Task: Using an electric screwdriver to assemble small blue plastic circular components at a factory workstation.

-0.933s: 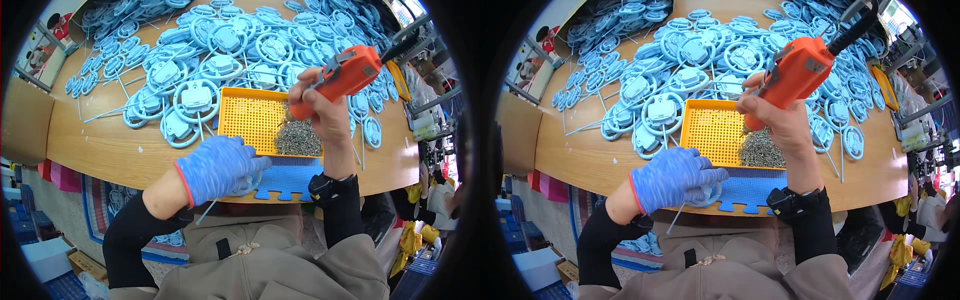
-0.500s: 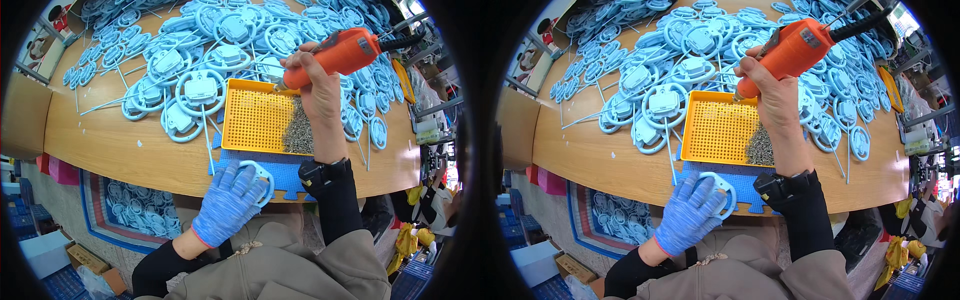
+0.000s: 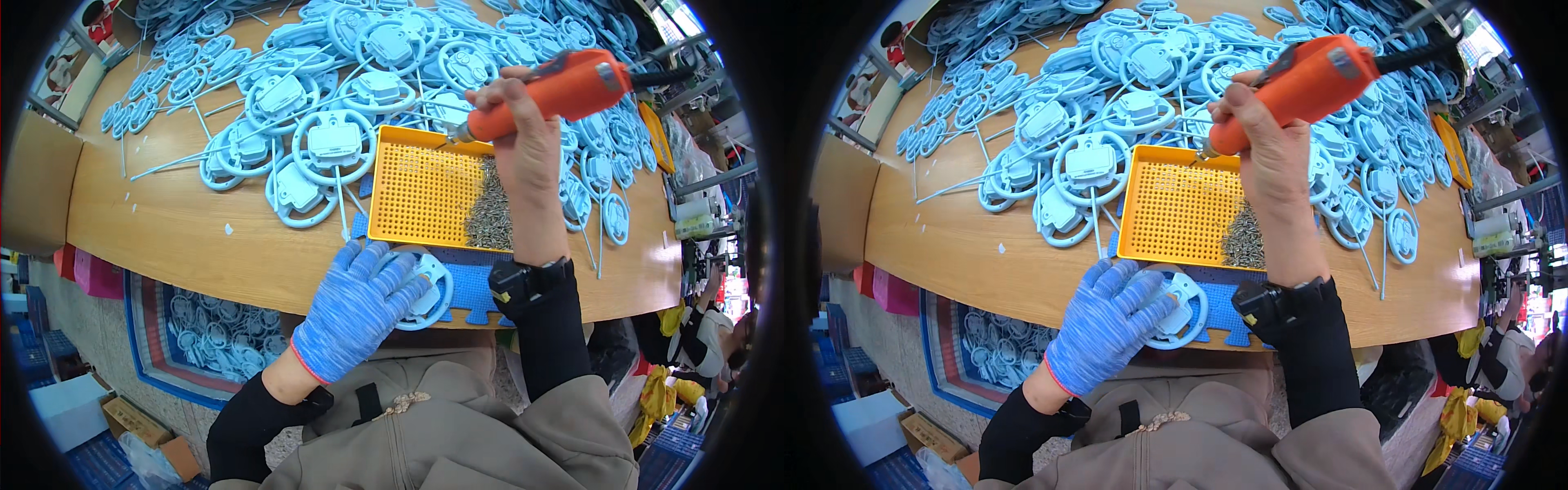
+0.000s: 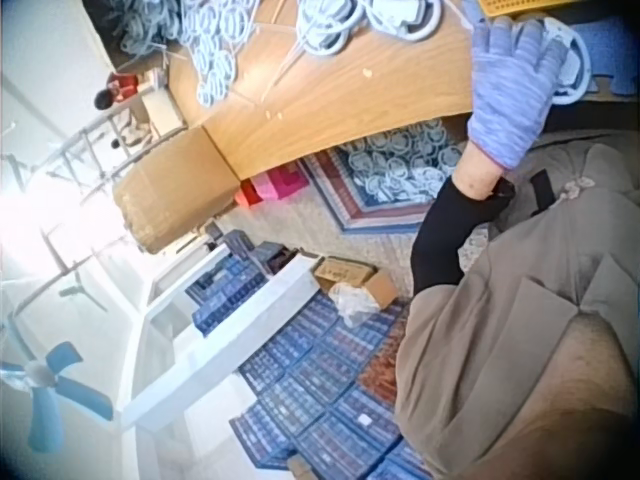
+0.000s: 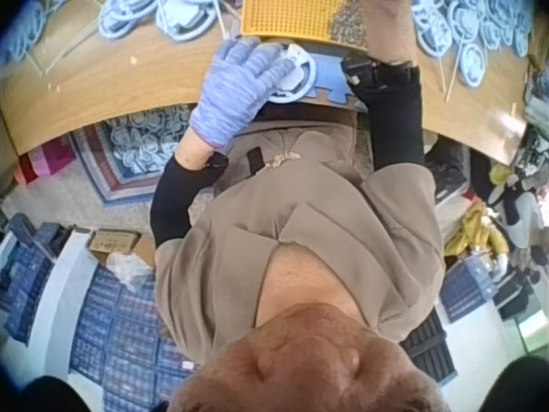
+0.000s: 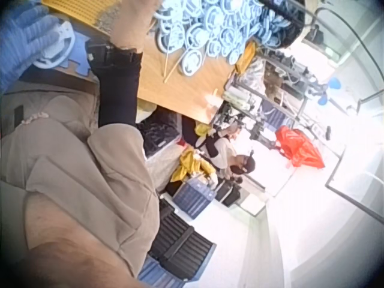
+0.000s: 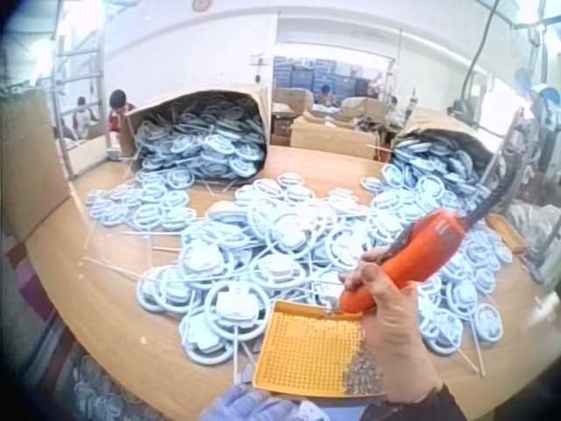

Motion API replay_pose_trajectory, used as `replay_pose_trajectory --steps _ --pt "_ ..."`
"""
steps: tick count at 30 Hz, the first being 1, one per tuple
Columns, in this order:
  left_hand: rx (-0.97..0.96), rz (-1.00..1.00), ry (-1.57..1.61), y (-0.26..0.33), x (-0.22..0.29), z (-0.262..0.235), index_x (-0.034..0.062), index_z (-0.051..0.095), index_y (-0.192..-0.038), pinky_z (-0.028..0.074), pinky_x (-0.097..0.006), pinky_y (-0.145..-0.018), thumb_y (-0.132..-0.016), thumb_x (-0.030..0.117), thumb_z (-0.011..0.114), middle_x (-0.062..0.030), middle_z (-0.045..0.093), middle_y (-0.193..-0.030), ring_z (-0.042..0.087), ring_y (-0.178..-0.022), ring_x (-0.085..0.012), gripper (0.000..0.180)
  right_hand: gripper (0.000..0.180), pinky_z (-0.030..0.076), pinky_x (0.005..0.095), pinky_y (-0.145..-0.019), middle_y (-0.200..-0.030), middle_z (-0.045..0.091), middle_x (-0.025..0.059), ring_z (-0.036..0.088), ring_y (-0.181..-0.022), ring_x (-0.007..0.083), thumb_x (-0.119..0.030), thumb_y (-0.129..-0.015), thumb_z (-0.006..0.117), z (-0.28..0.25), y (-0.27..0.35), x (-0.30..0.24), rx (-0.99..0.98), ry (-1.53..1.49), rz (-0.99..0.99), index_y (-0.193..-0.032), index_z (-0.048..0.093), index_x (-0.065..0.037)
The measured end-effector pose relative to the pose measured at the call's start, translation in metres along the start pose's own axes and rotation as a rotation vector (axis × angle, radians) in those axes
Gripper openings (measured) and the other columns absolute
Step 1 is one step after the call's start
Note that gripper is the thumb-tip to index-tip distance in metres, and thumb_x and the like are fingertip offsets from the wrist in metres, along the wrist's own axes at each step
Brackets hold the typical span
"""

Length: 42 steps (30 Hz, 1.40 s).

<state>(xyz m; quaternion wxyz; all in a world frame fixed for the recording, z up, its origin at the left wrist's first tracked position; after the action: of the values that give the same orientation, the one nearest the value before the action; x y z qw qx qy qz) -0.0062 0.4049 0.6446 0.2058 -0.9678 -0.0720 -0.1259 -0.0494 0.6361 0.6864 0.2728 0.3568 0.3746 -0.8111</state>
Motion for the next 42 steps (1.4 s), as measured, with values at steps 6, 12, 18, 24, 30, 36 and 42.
replay_pose_trajectory --steps 6,12,18,24,30,36,42 --pt "0.173 -0.26 0.063 -0.009 -0.01 -0.028 0.011 0.066 -0.105 0.045 -0.044 -0.089 -0.069 0.019 0.075 -0.0119 0.062 -0.106 0.058 -0.098 -0.0322 0.039 0.029 0.05 0.0434 -0.086 -0.081 0.059 0.0028 0.059 -0.078 0.0167 -0.022 -0.089 0.068 0.02 0.032 -0.037 -0.079 -0.129 0.062 -0.108 0.055 -0.004" --pt "0.387 -0.297 0.074 -0.024 -0.017 -0.03 0.008 0.07 -0.097 0.045 -0.04 -0.082 -0.069 0.018 0.078 -0.0097 0.064 -0.094 0.058 -0.092 -0.0304 0.031 0.035 0.047 0.0432 -0.087 -0.081 0.058 0.0036 0.058 -0.078 0.0177 -0.031 -0.088 0.068 0.041 0.069 -0.055 -0.172 -0.176 0.063 -0.108 0.055 -0.005" --pt "0.428 -0.257 0.108 -0.01 -0.008 -0.022 0.0075 0.072 -0.087 0.046 -0.037 -0.077 -0.071 0.01 0.077 -0.008 0.066 -0.082 0.06 -0.078 -0.0259 0.018 0.039 0.045 0.04 -0.083 -0.08 0.057 0.003 0.055 -0.075 0.0166 -0.037 -0.088 0.067 0.046 0.092 -0.061 -0.171 -0.153 0.08 -0.109 0.055 -0.007" --pt "0.468 -0.39 0.802 0.014 -0.004 -0.009 0.0041 0.071 -0.097 0.051 -0.029 -0.076 -0.077 0.0 0.073 -0.0081 0.068 -0.088 0.064 -0.086 -0.0188 0.02 0.043 0.043 0.0351 -0.073 -0.077 0.053 0.001 0.052 -0.069 0.0144 -0.048 -0.089 0.063 0.054 0.102 -0.084 -0.221 -0.301 0.086 -0.108 0.055 -0.01" --pt "0.352 -0.571 1.26 0.02 0.007 0.007 0.0029 0.068 -0.102 0.053 -0.028 -0.077 -0.086 0.003 0.068 -0.0062 0.068 -0.097 0.064 -0.087 -0.0137 0.017 0.048 0.042 0.0334 -0.069 -0.076 0.053 -0.0004 0.052 -0.067 0.013 -0.054 -0.089 0.06 0.053 0.107 -0.096 -0.232 -0.325 0.068 -0.11 0.056 -0.011" --pt "0.287 -0.664 1.771 0.028 0.021 0.031 0.0022 0.066 -0.107 0.052 -0.025 -0.079 -0.09 0.005 0.064 -0.0057 0.066 -0.098 0.064 -0.089 -0.0138 0.018 0.044 0.041 0.0294 -0.067 -0.074 0.051 -0.001 0.05 -0.066 0.0106 -0.046 -0.089 0.066 0.064 0.11 -0.105 -0.345 -0.411 0.085 -0.107 0.054 -0.008" --pt "0.181 -0.734 1.538 0.025 0.018 0.026 0.0011 0.063 -0.11 0.051 -0.033 -0.081 -0.082 0.017 0.075 -0.009 0.066 -0.099 0.064 -0.087 -0.0198 0.034 0.044 0.042 0.029 -0.064 -0.073 0.051 -0.001 0.049 -0.063 0.0108 -0.05 -0.09 0.062 0.064 0.117 -0.096 -0.413 -0.294 0.057 -0.104 0.053 -0.009"
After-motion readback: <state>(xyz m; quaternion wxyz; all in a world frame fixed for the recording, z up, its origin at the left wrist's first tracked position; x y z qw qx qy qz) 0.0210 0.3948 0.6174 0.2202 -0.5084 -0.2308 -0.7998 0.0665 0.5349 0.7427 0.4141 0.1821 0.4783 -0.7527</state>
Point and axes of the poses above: each hand's wrist, its own y-axis away from the middle knuckle, its own z-axis out of the palm, x = y × z, the point moved 7 cm from there along -y, towards the middle knuckle
